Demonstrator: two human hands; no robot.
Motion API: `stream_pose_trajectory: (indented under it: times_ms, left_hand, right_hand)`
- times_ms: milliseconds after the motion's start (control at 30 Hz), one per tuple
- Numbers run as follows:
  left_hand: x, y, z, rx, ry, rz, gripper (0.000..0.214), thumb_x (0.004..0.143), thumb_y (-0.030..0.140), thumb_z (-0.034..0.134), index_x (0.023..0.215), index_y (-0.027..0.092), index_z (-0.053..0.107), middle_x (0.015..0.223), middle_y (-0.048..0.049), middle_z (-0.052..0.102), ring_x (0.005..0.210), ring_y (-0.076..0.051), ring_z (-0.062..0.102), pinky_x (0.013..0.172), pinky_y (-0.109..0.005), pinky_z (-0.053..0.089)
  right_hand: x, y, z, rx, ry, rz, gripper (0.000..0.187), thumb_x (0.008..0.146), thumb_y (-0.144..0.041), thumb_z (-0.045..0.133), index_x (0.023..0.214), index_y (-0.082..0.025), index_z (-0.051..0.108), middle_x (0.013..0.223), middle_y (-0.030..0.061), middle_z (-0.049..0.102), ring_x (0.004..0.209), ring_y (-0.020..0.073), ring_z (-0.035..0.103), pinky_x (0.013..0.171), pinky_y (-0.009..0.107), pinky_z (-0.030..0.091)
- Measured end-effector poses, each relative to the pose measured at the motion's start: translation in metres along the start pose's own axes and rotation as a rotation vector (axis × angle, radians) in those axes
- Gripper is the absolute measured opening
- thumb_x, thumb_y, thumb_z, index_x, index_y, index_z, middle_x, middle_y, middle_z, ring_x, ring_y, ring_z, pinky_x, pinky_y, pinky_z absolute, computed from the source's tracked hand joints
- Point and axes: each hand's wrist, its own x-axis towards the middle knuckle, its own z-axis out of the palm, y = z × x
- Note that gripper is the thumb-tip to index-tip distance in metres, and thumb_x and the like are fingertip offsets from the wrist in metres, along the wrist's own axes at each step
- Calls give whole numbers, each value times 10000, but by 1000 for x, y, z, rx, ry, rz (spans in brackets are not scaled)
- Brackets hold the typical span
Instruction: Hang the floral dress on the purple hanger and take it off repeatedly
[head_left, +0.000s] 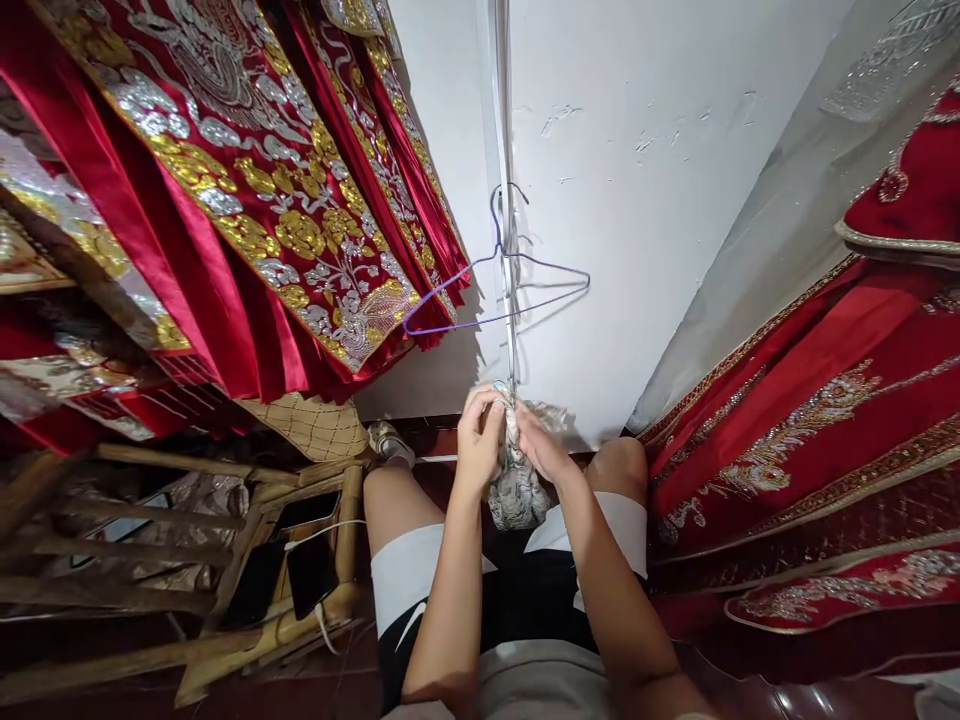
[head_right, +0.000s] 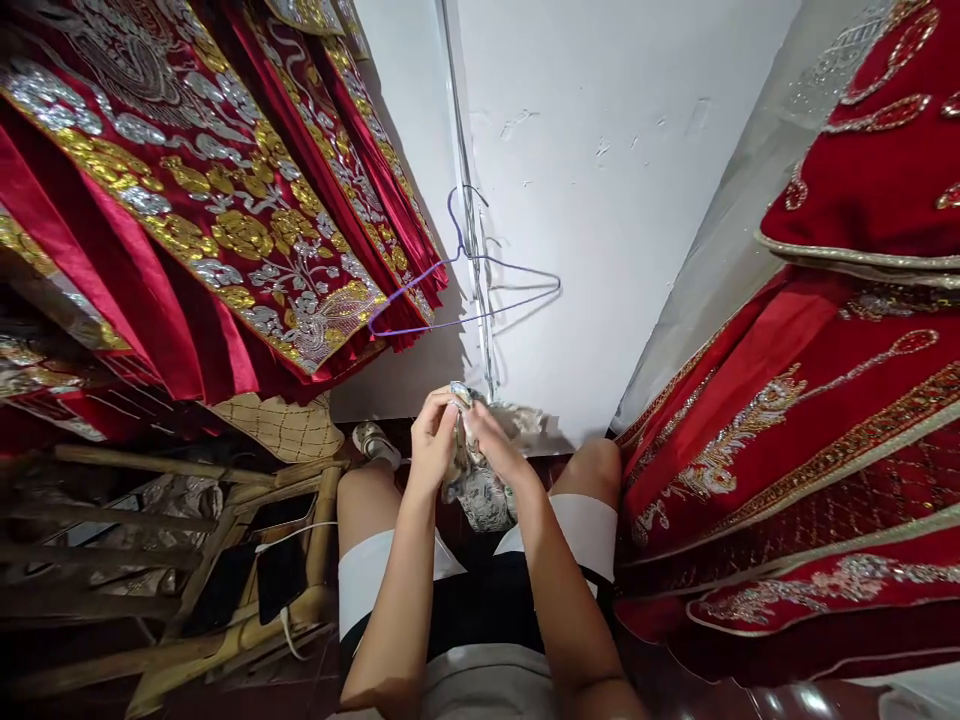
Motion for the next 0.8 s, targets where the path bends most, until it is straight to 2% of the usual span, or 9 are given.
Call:
stream_pose_trajectory:
  times_ms: [67,167,267,333,400,467,633,700,800]
  left_hand:
    - [6,-5,-11,98,11,32,358,963,552,577,931,206,666,1319,-124,587,1303,-272,523,1129,-390,388]
    - [13,-16,-34,121,-173,-89,444,994,611,453,1108,217,624,1344,-129,600,1295,-276,545,1105,-403,424]
    - [12,-23,-60,263,-508,-243,477,966,606,495,1162,191,626,1141,-98,697,1138,-289,624,991,-384,492]
    - [10,-23,-78,464,-586,-254,408,927,548,576,1076,176,651,1022,-68,710,987,-268,644,893,-353,502]
    - [13,-18,-96,609,-557,-224,331,934,494,555,955,174,636,868,-28,673,798,-209,606,766,-305,480]
    - [22,-9,-113,658,-545,-204,337,959,482,491,833,183,584,715,9,588,675,-167,532,661,-267,431]
    - [65,9,-140,826,-703,-161,386,927,490,494,703,191,590,646,-4,615,628,-170,518,629,-271,411]
    - [89,11,-143,918,-682,-150,338,876,452,530,674,194,612,662,-35,658,641,-198,556,662,-300,450]
    - [122,16,-138,910,-596,-25,281,844,404,521,698,192,632,879,-90,729,825,-255,643,810,-354,502]
  right_hand:
    - [9,-12,3,-32,-158,4,422,795,-452,743,1143,-229,660,970,30,692,908,216,648,803,327,527]
    - [33,-37,-5,-247,-182,-91,207,698,-267,726,880,-174,693,800,4,663,756,186,617,711,293,491]
    - [75,-63,-27,-390,47,-353,167,709,-237,616,827,-167,711,848,34,713,847,216,660,820,325,505]
    - [105,-76,-46,-418,268,-484,269,703,-231,604,936,-164,722,1009,72,749,998,241,671,944,352,491]
    - [130,-82,-66,-501,420,-438,286,727,-249,596,972,-159,712,1076,103,753,1042,257,668,972,375,486]
    - [143,-83,-84,-626,435,-307,200,729,-253,607,875,-162,707,981,108,762,969,278,674,920,398,500]
    - [128,-88,-114,-734,360,-245,107,690,-275,655,726,-179,685,740,51,705,755,234,616,770,353,474]
    - [115,-95,-123,-759,332,-231,158,694,-331,671,721,-176,688,664,23,648,662,193,549,676,315,427]
    - [101,-107,-130,-744,306,-205,194,687,-368,679,682,-175,673,608,2,582,603,158,482,599,291,361]
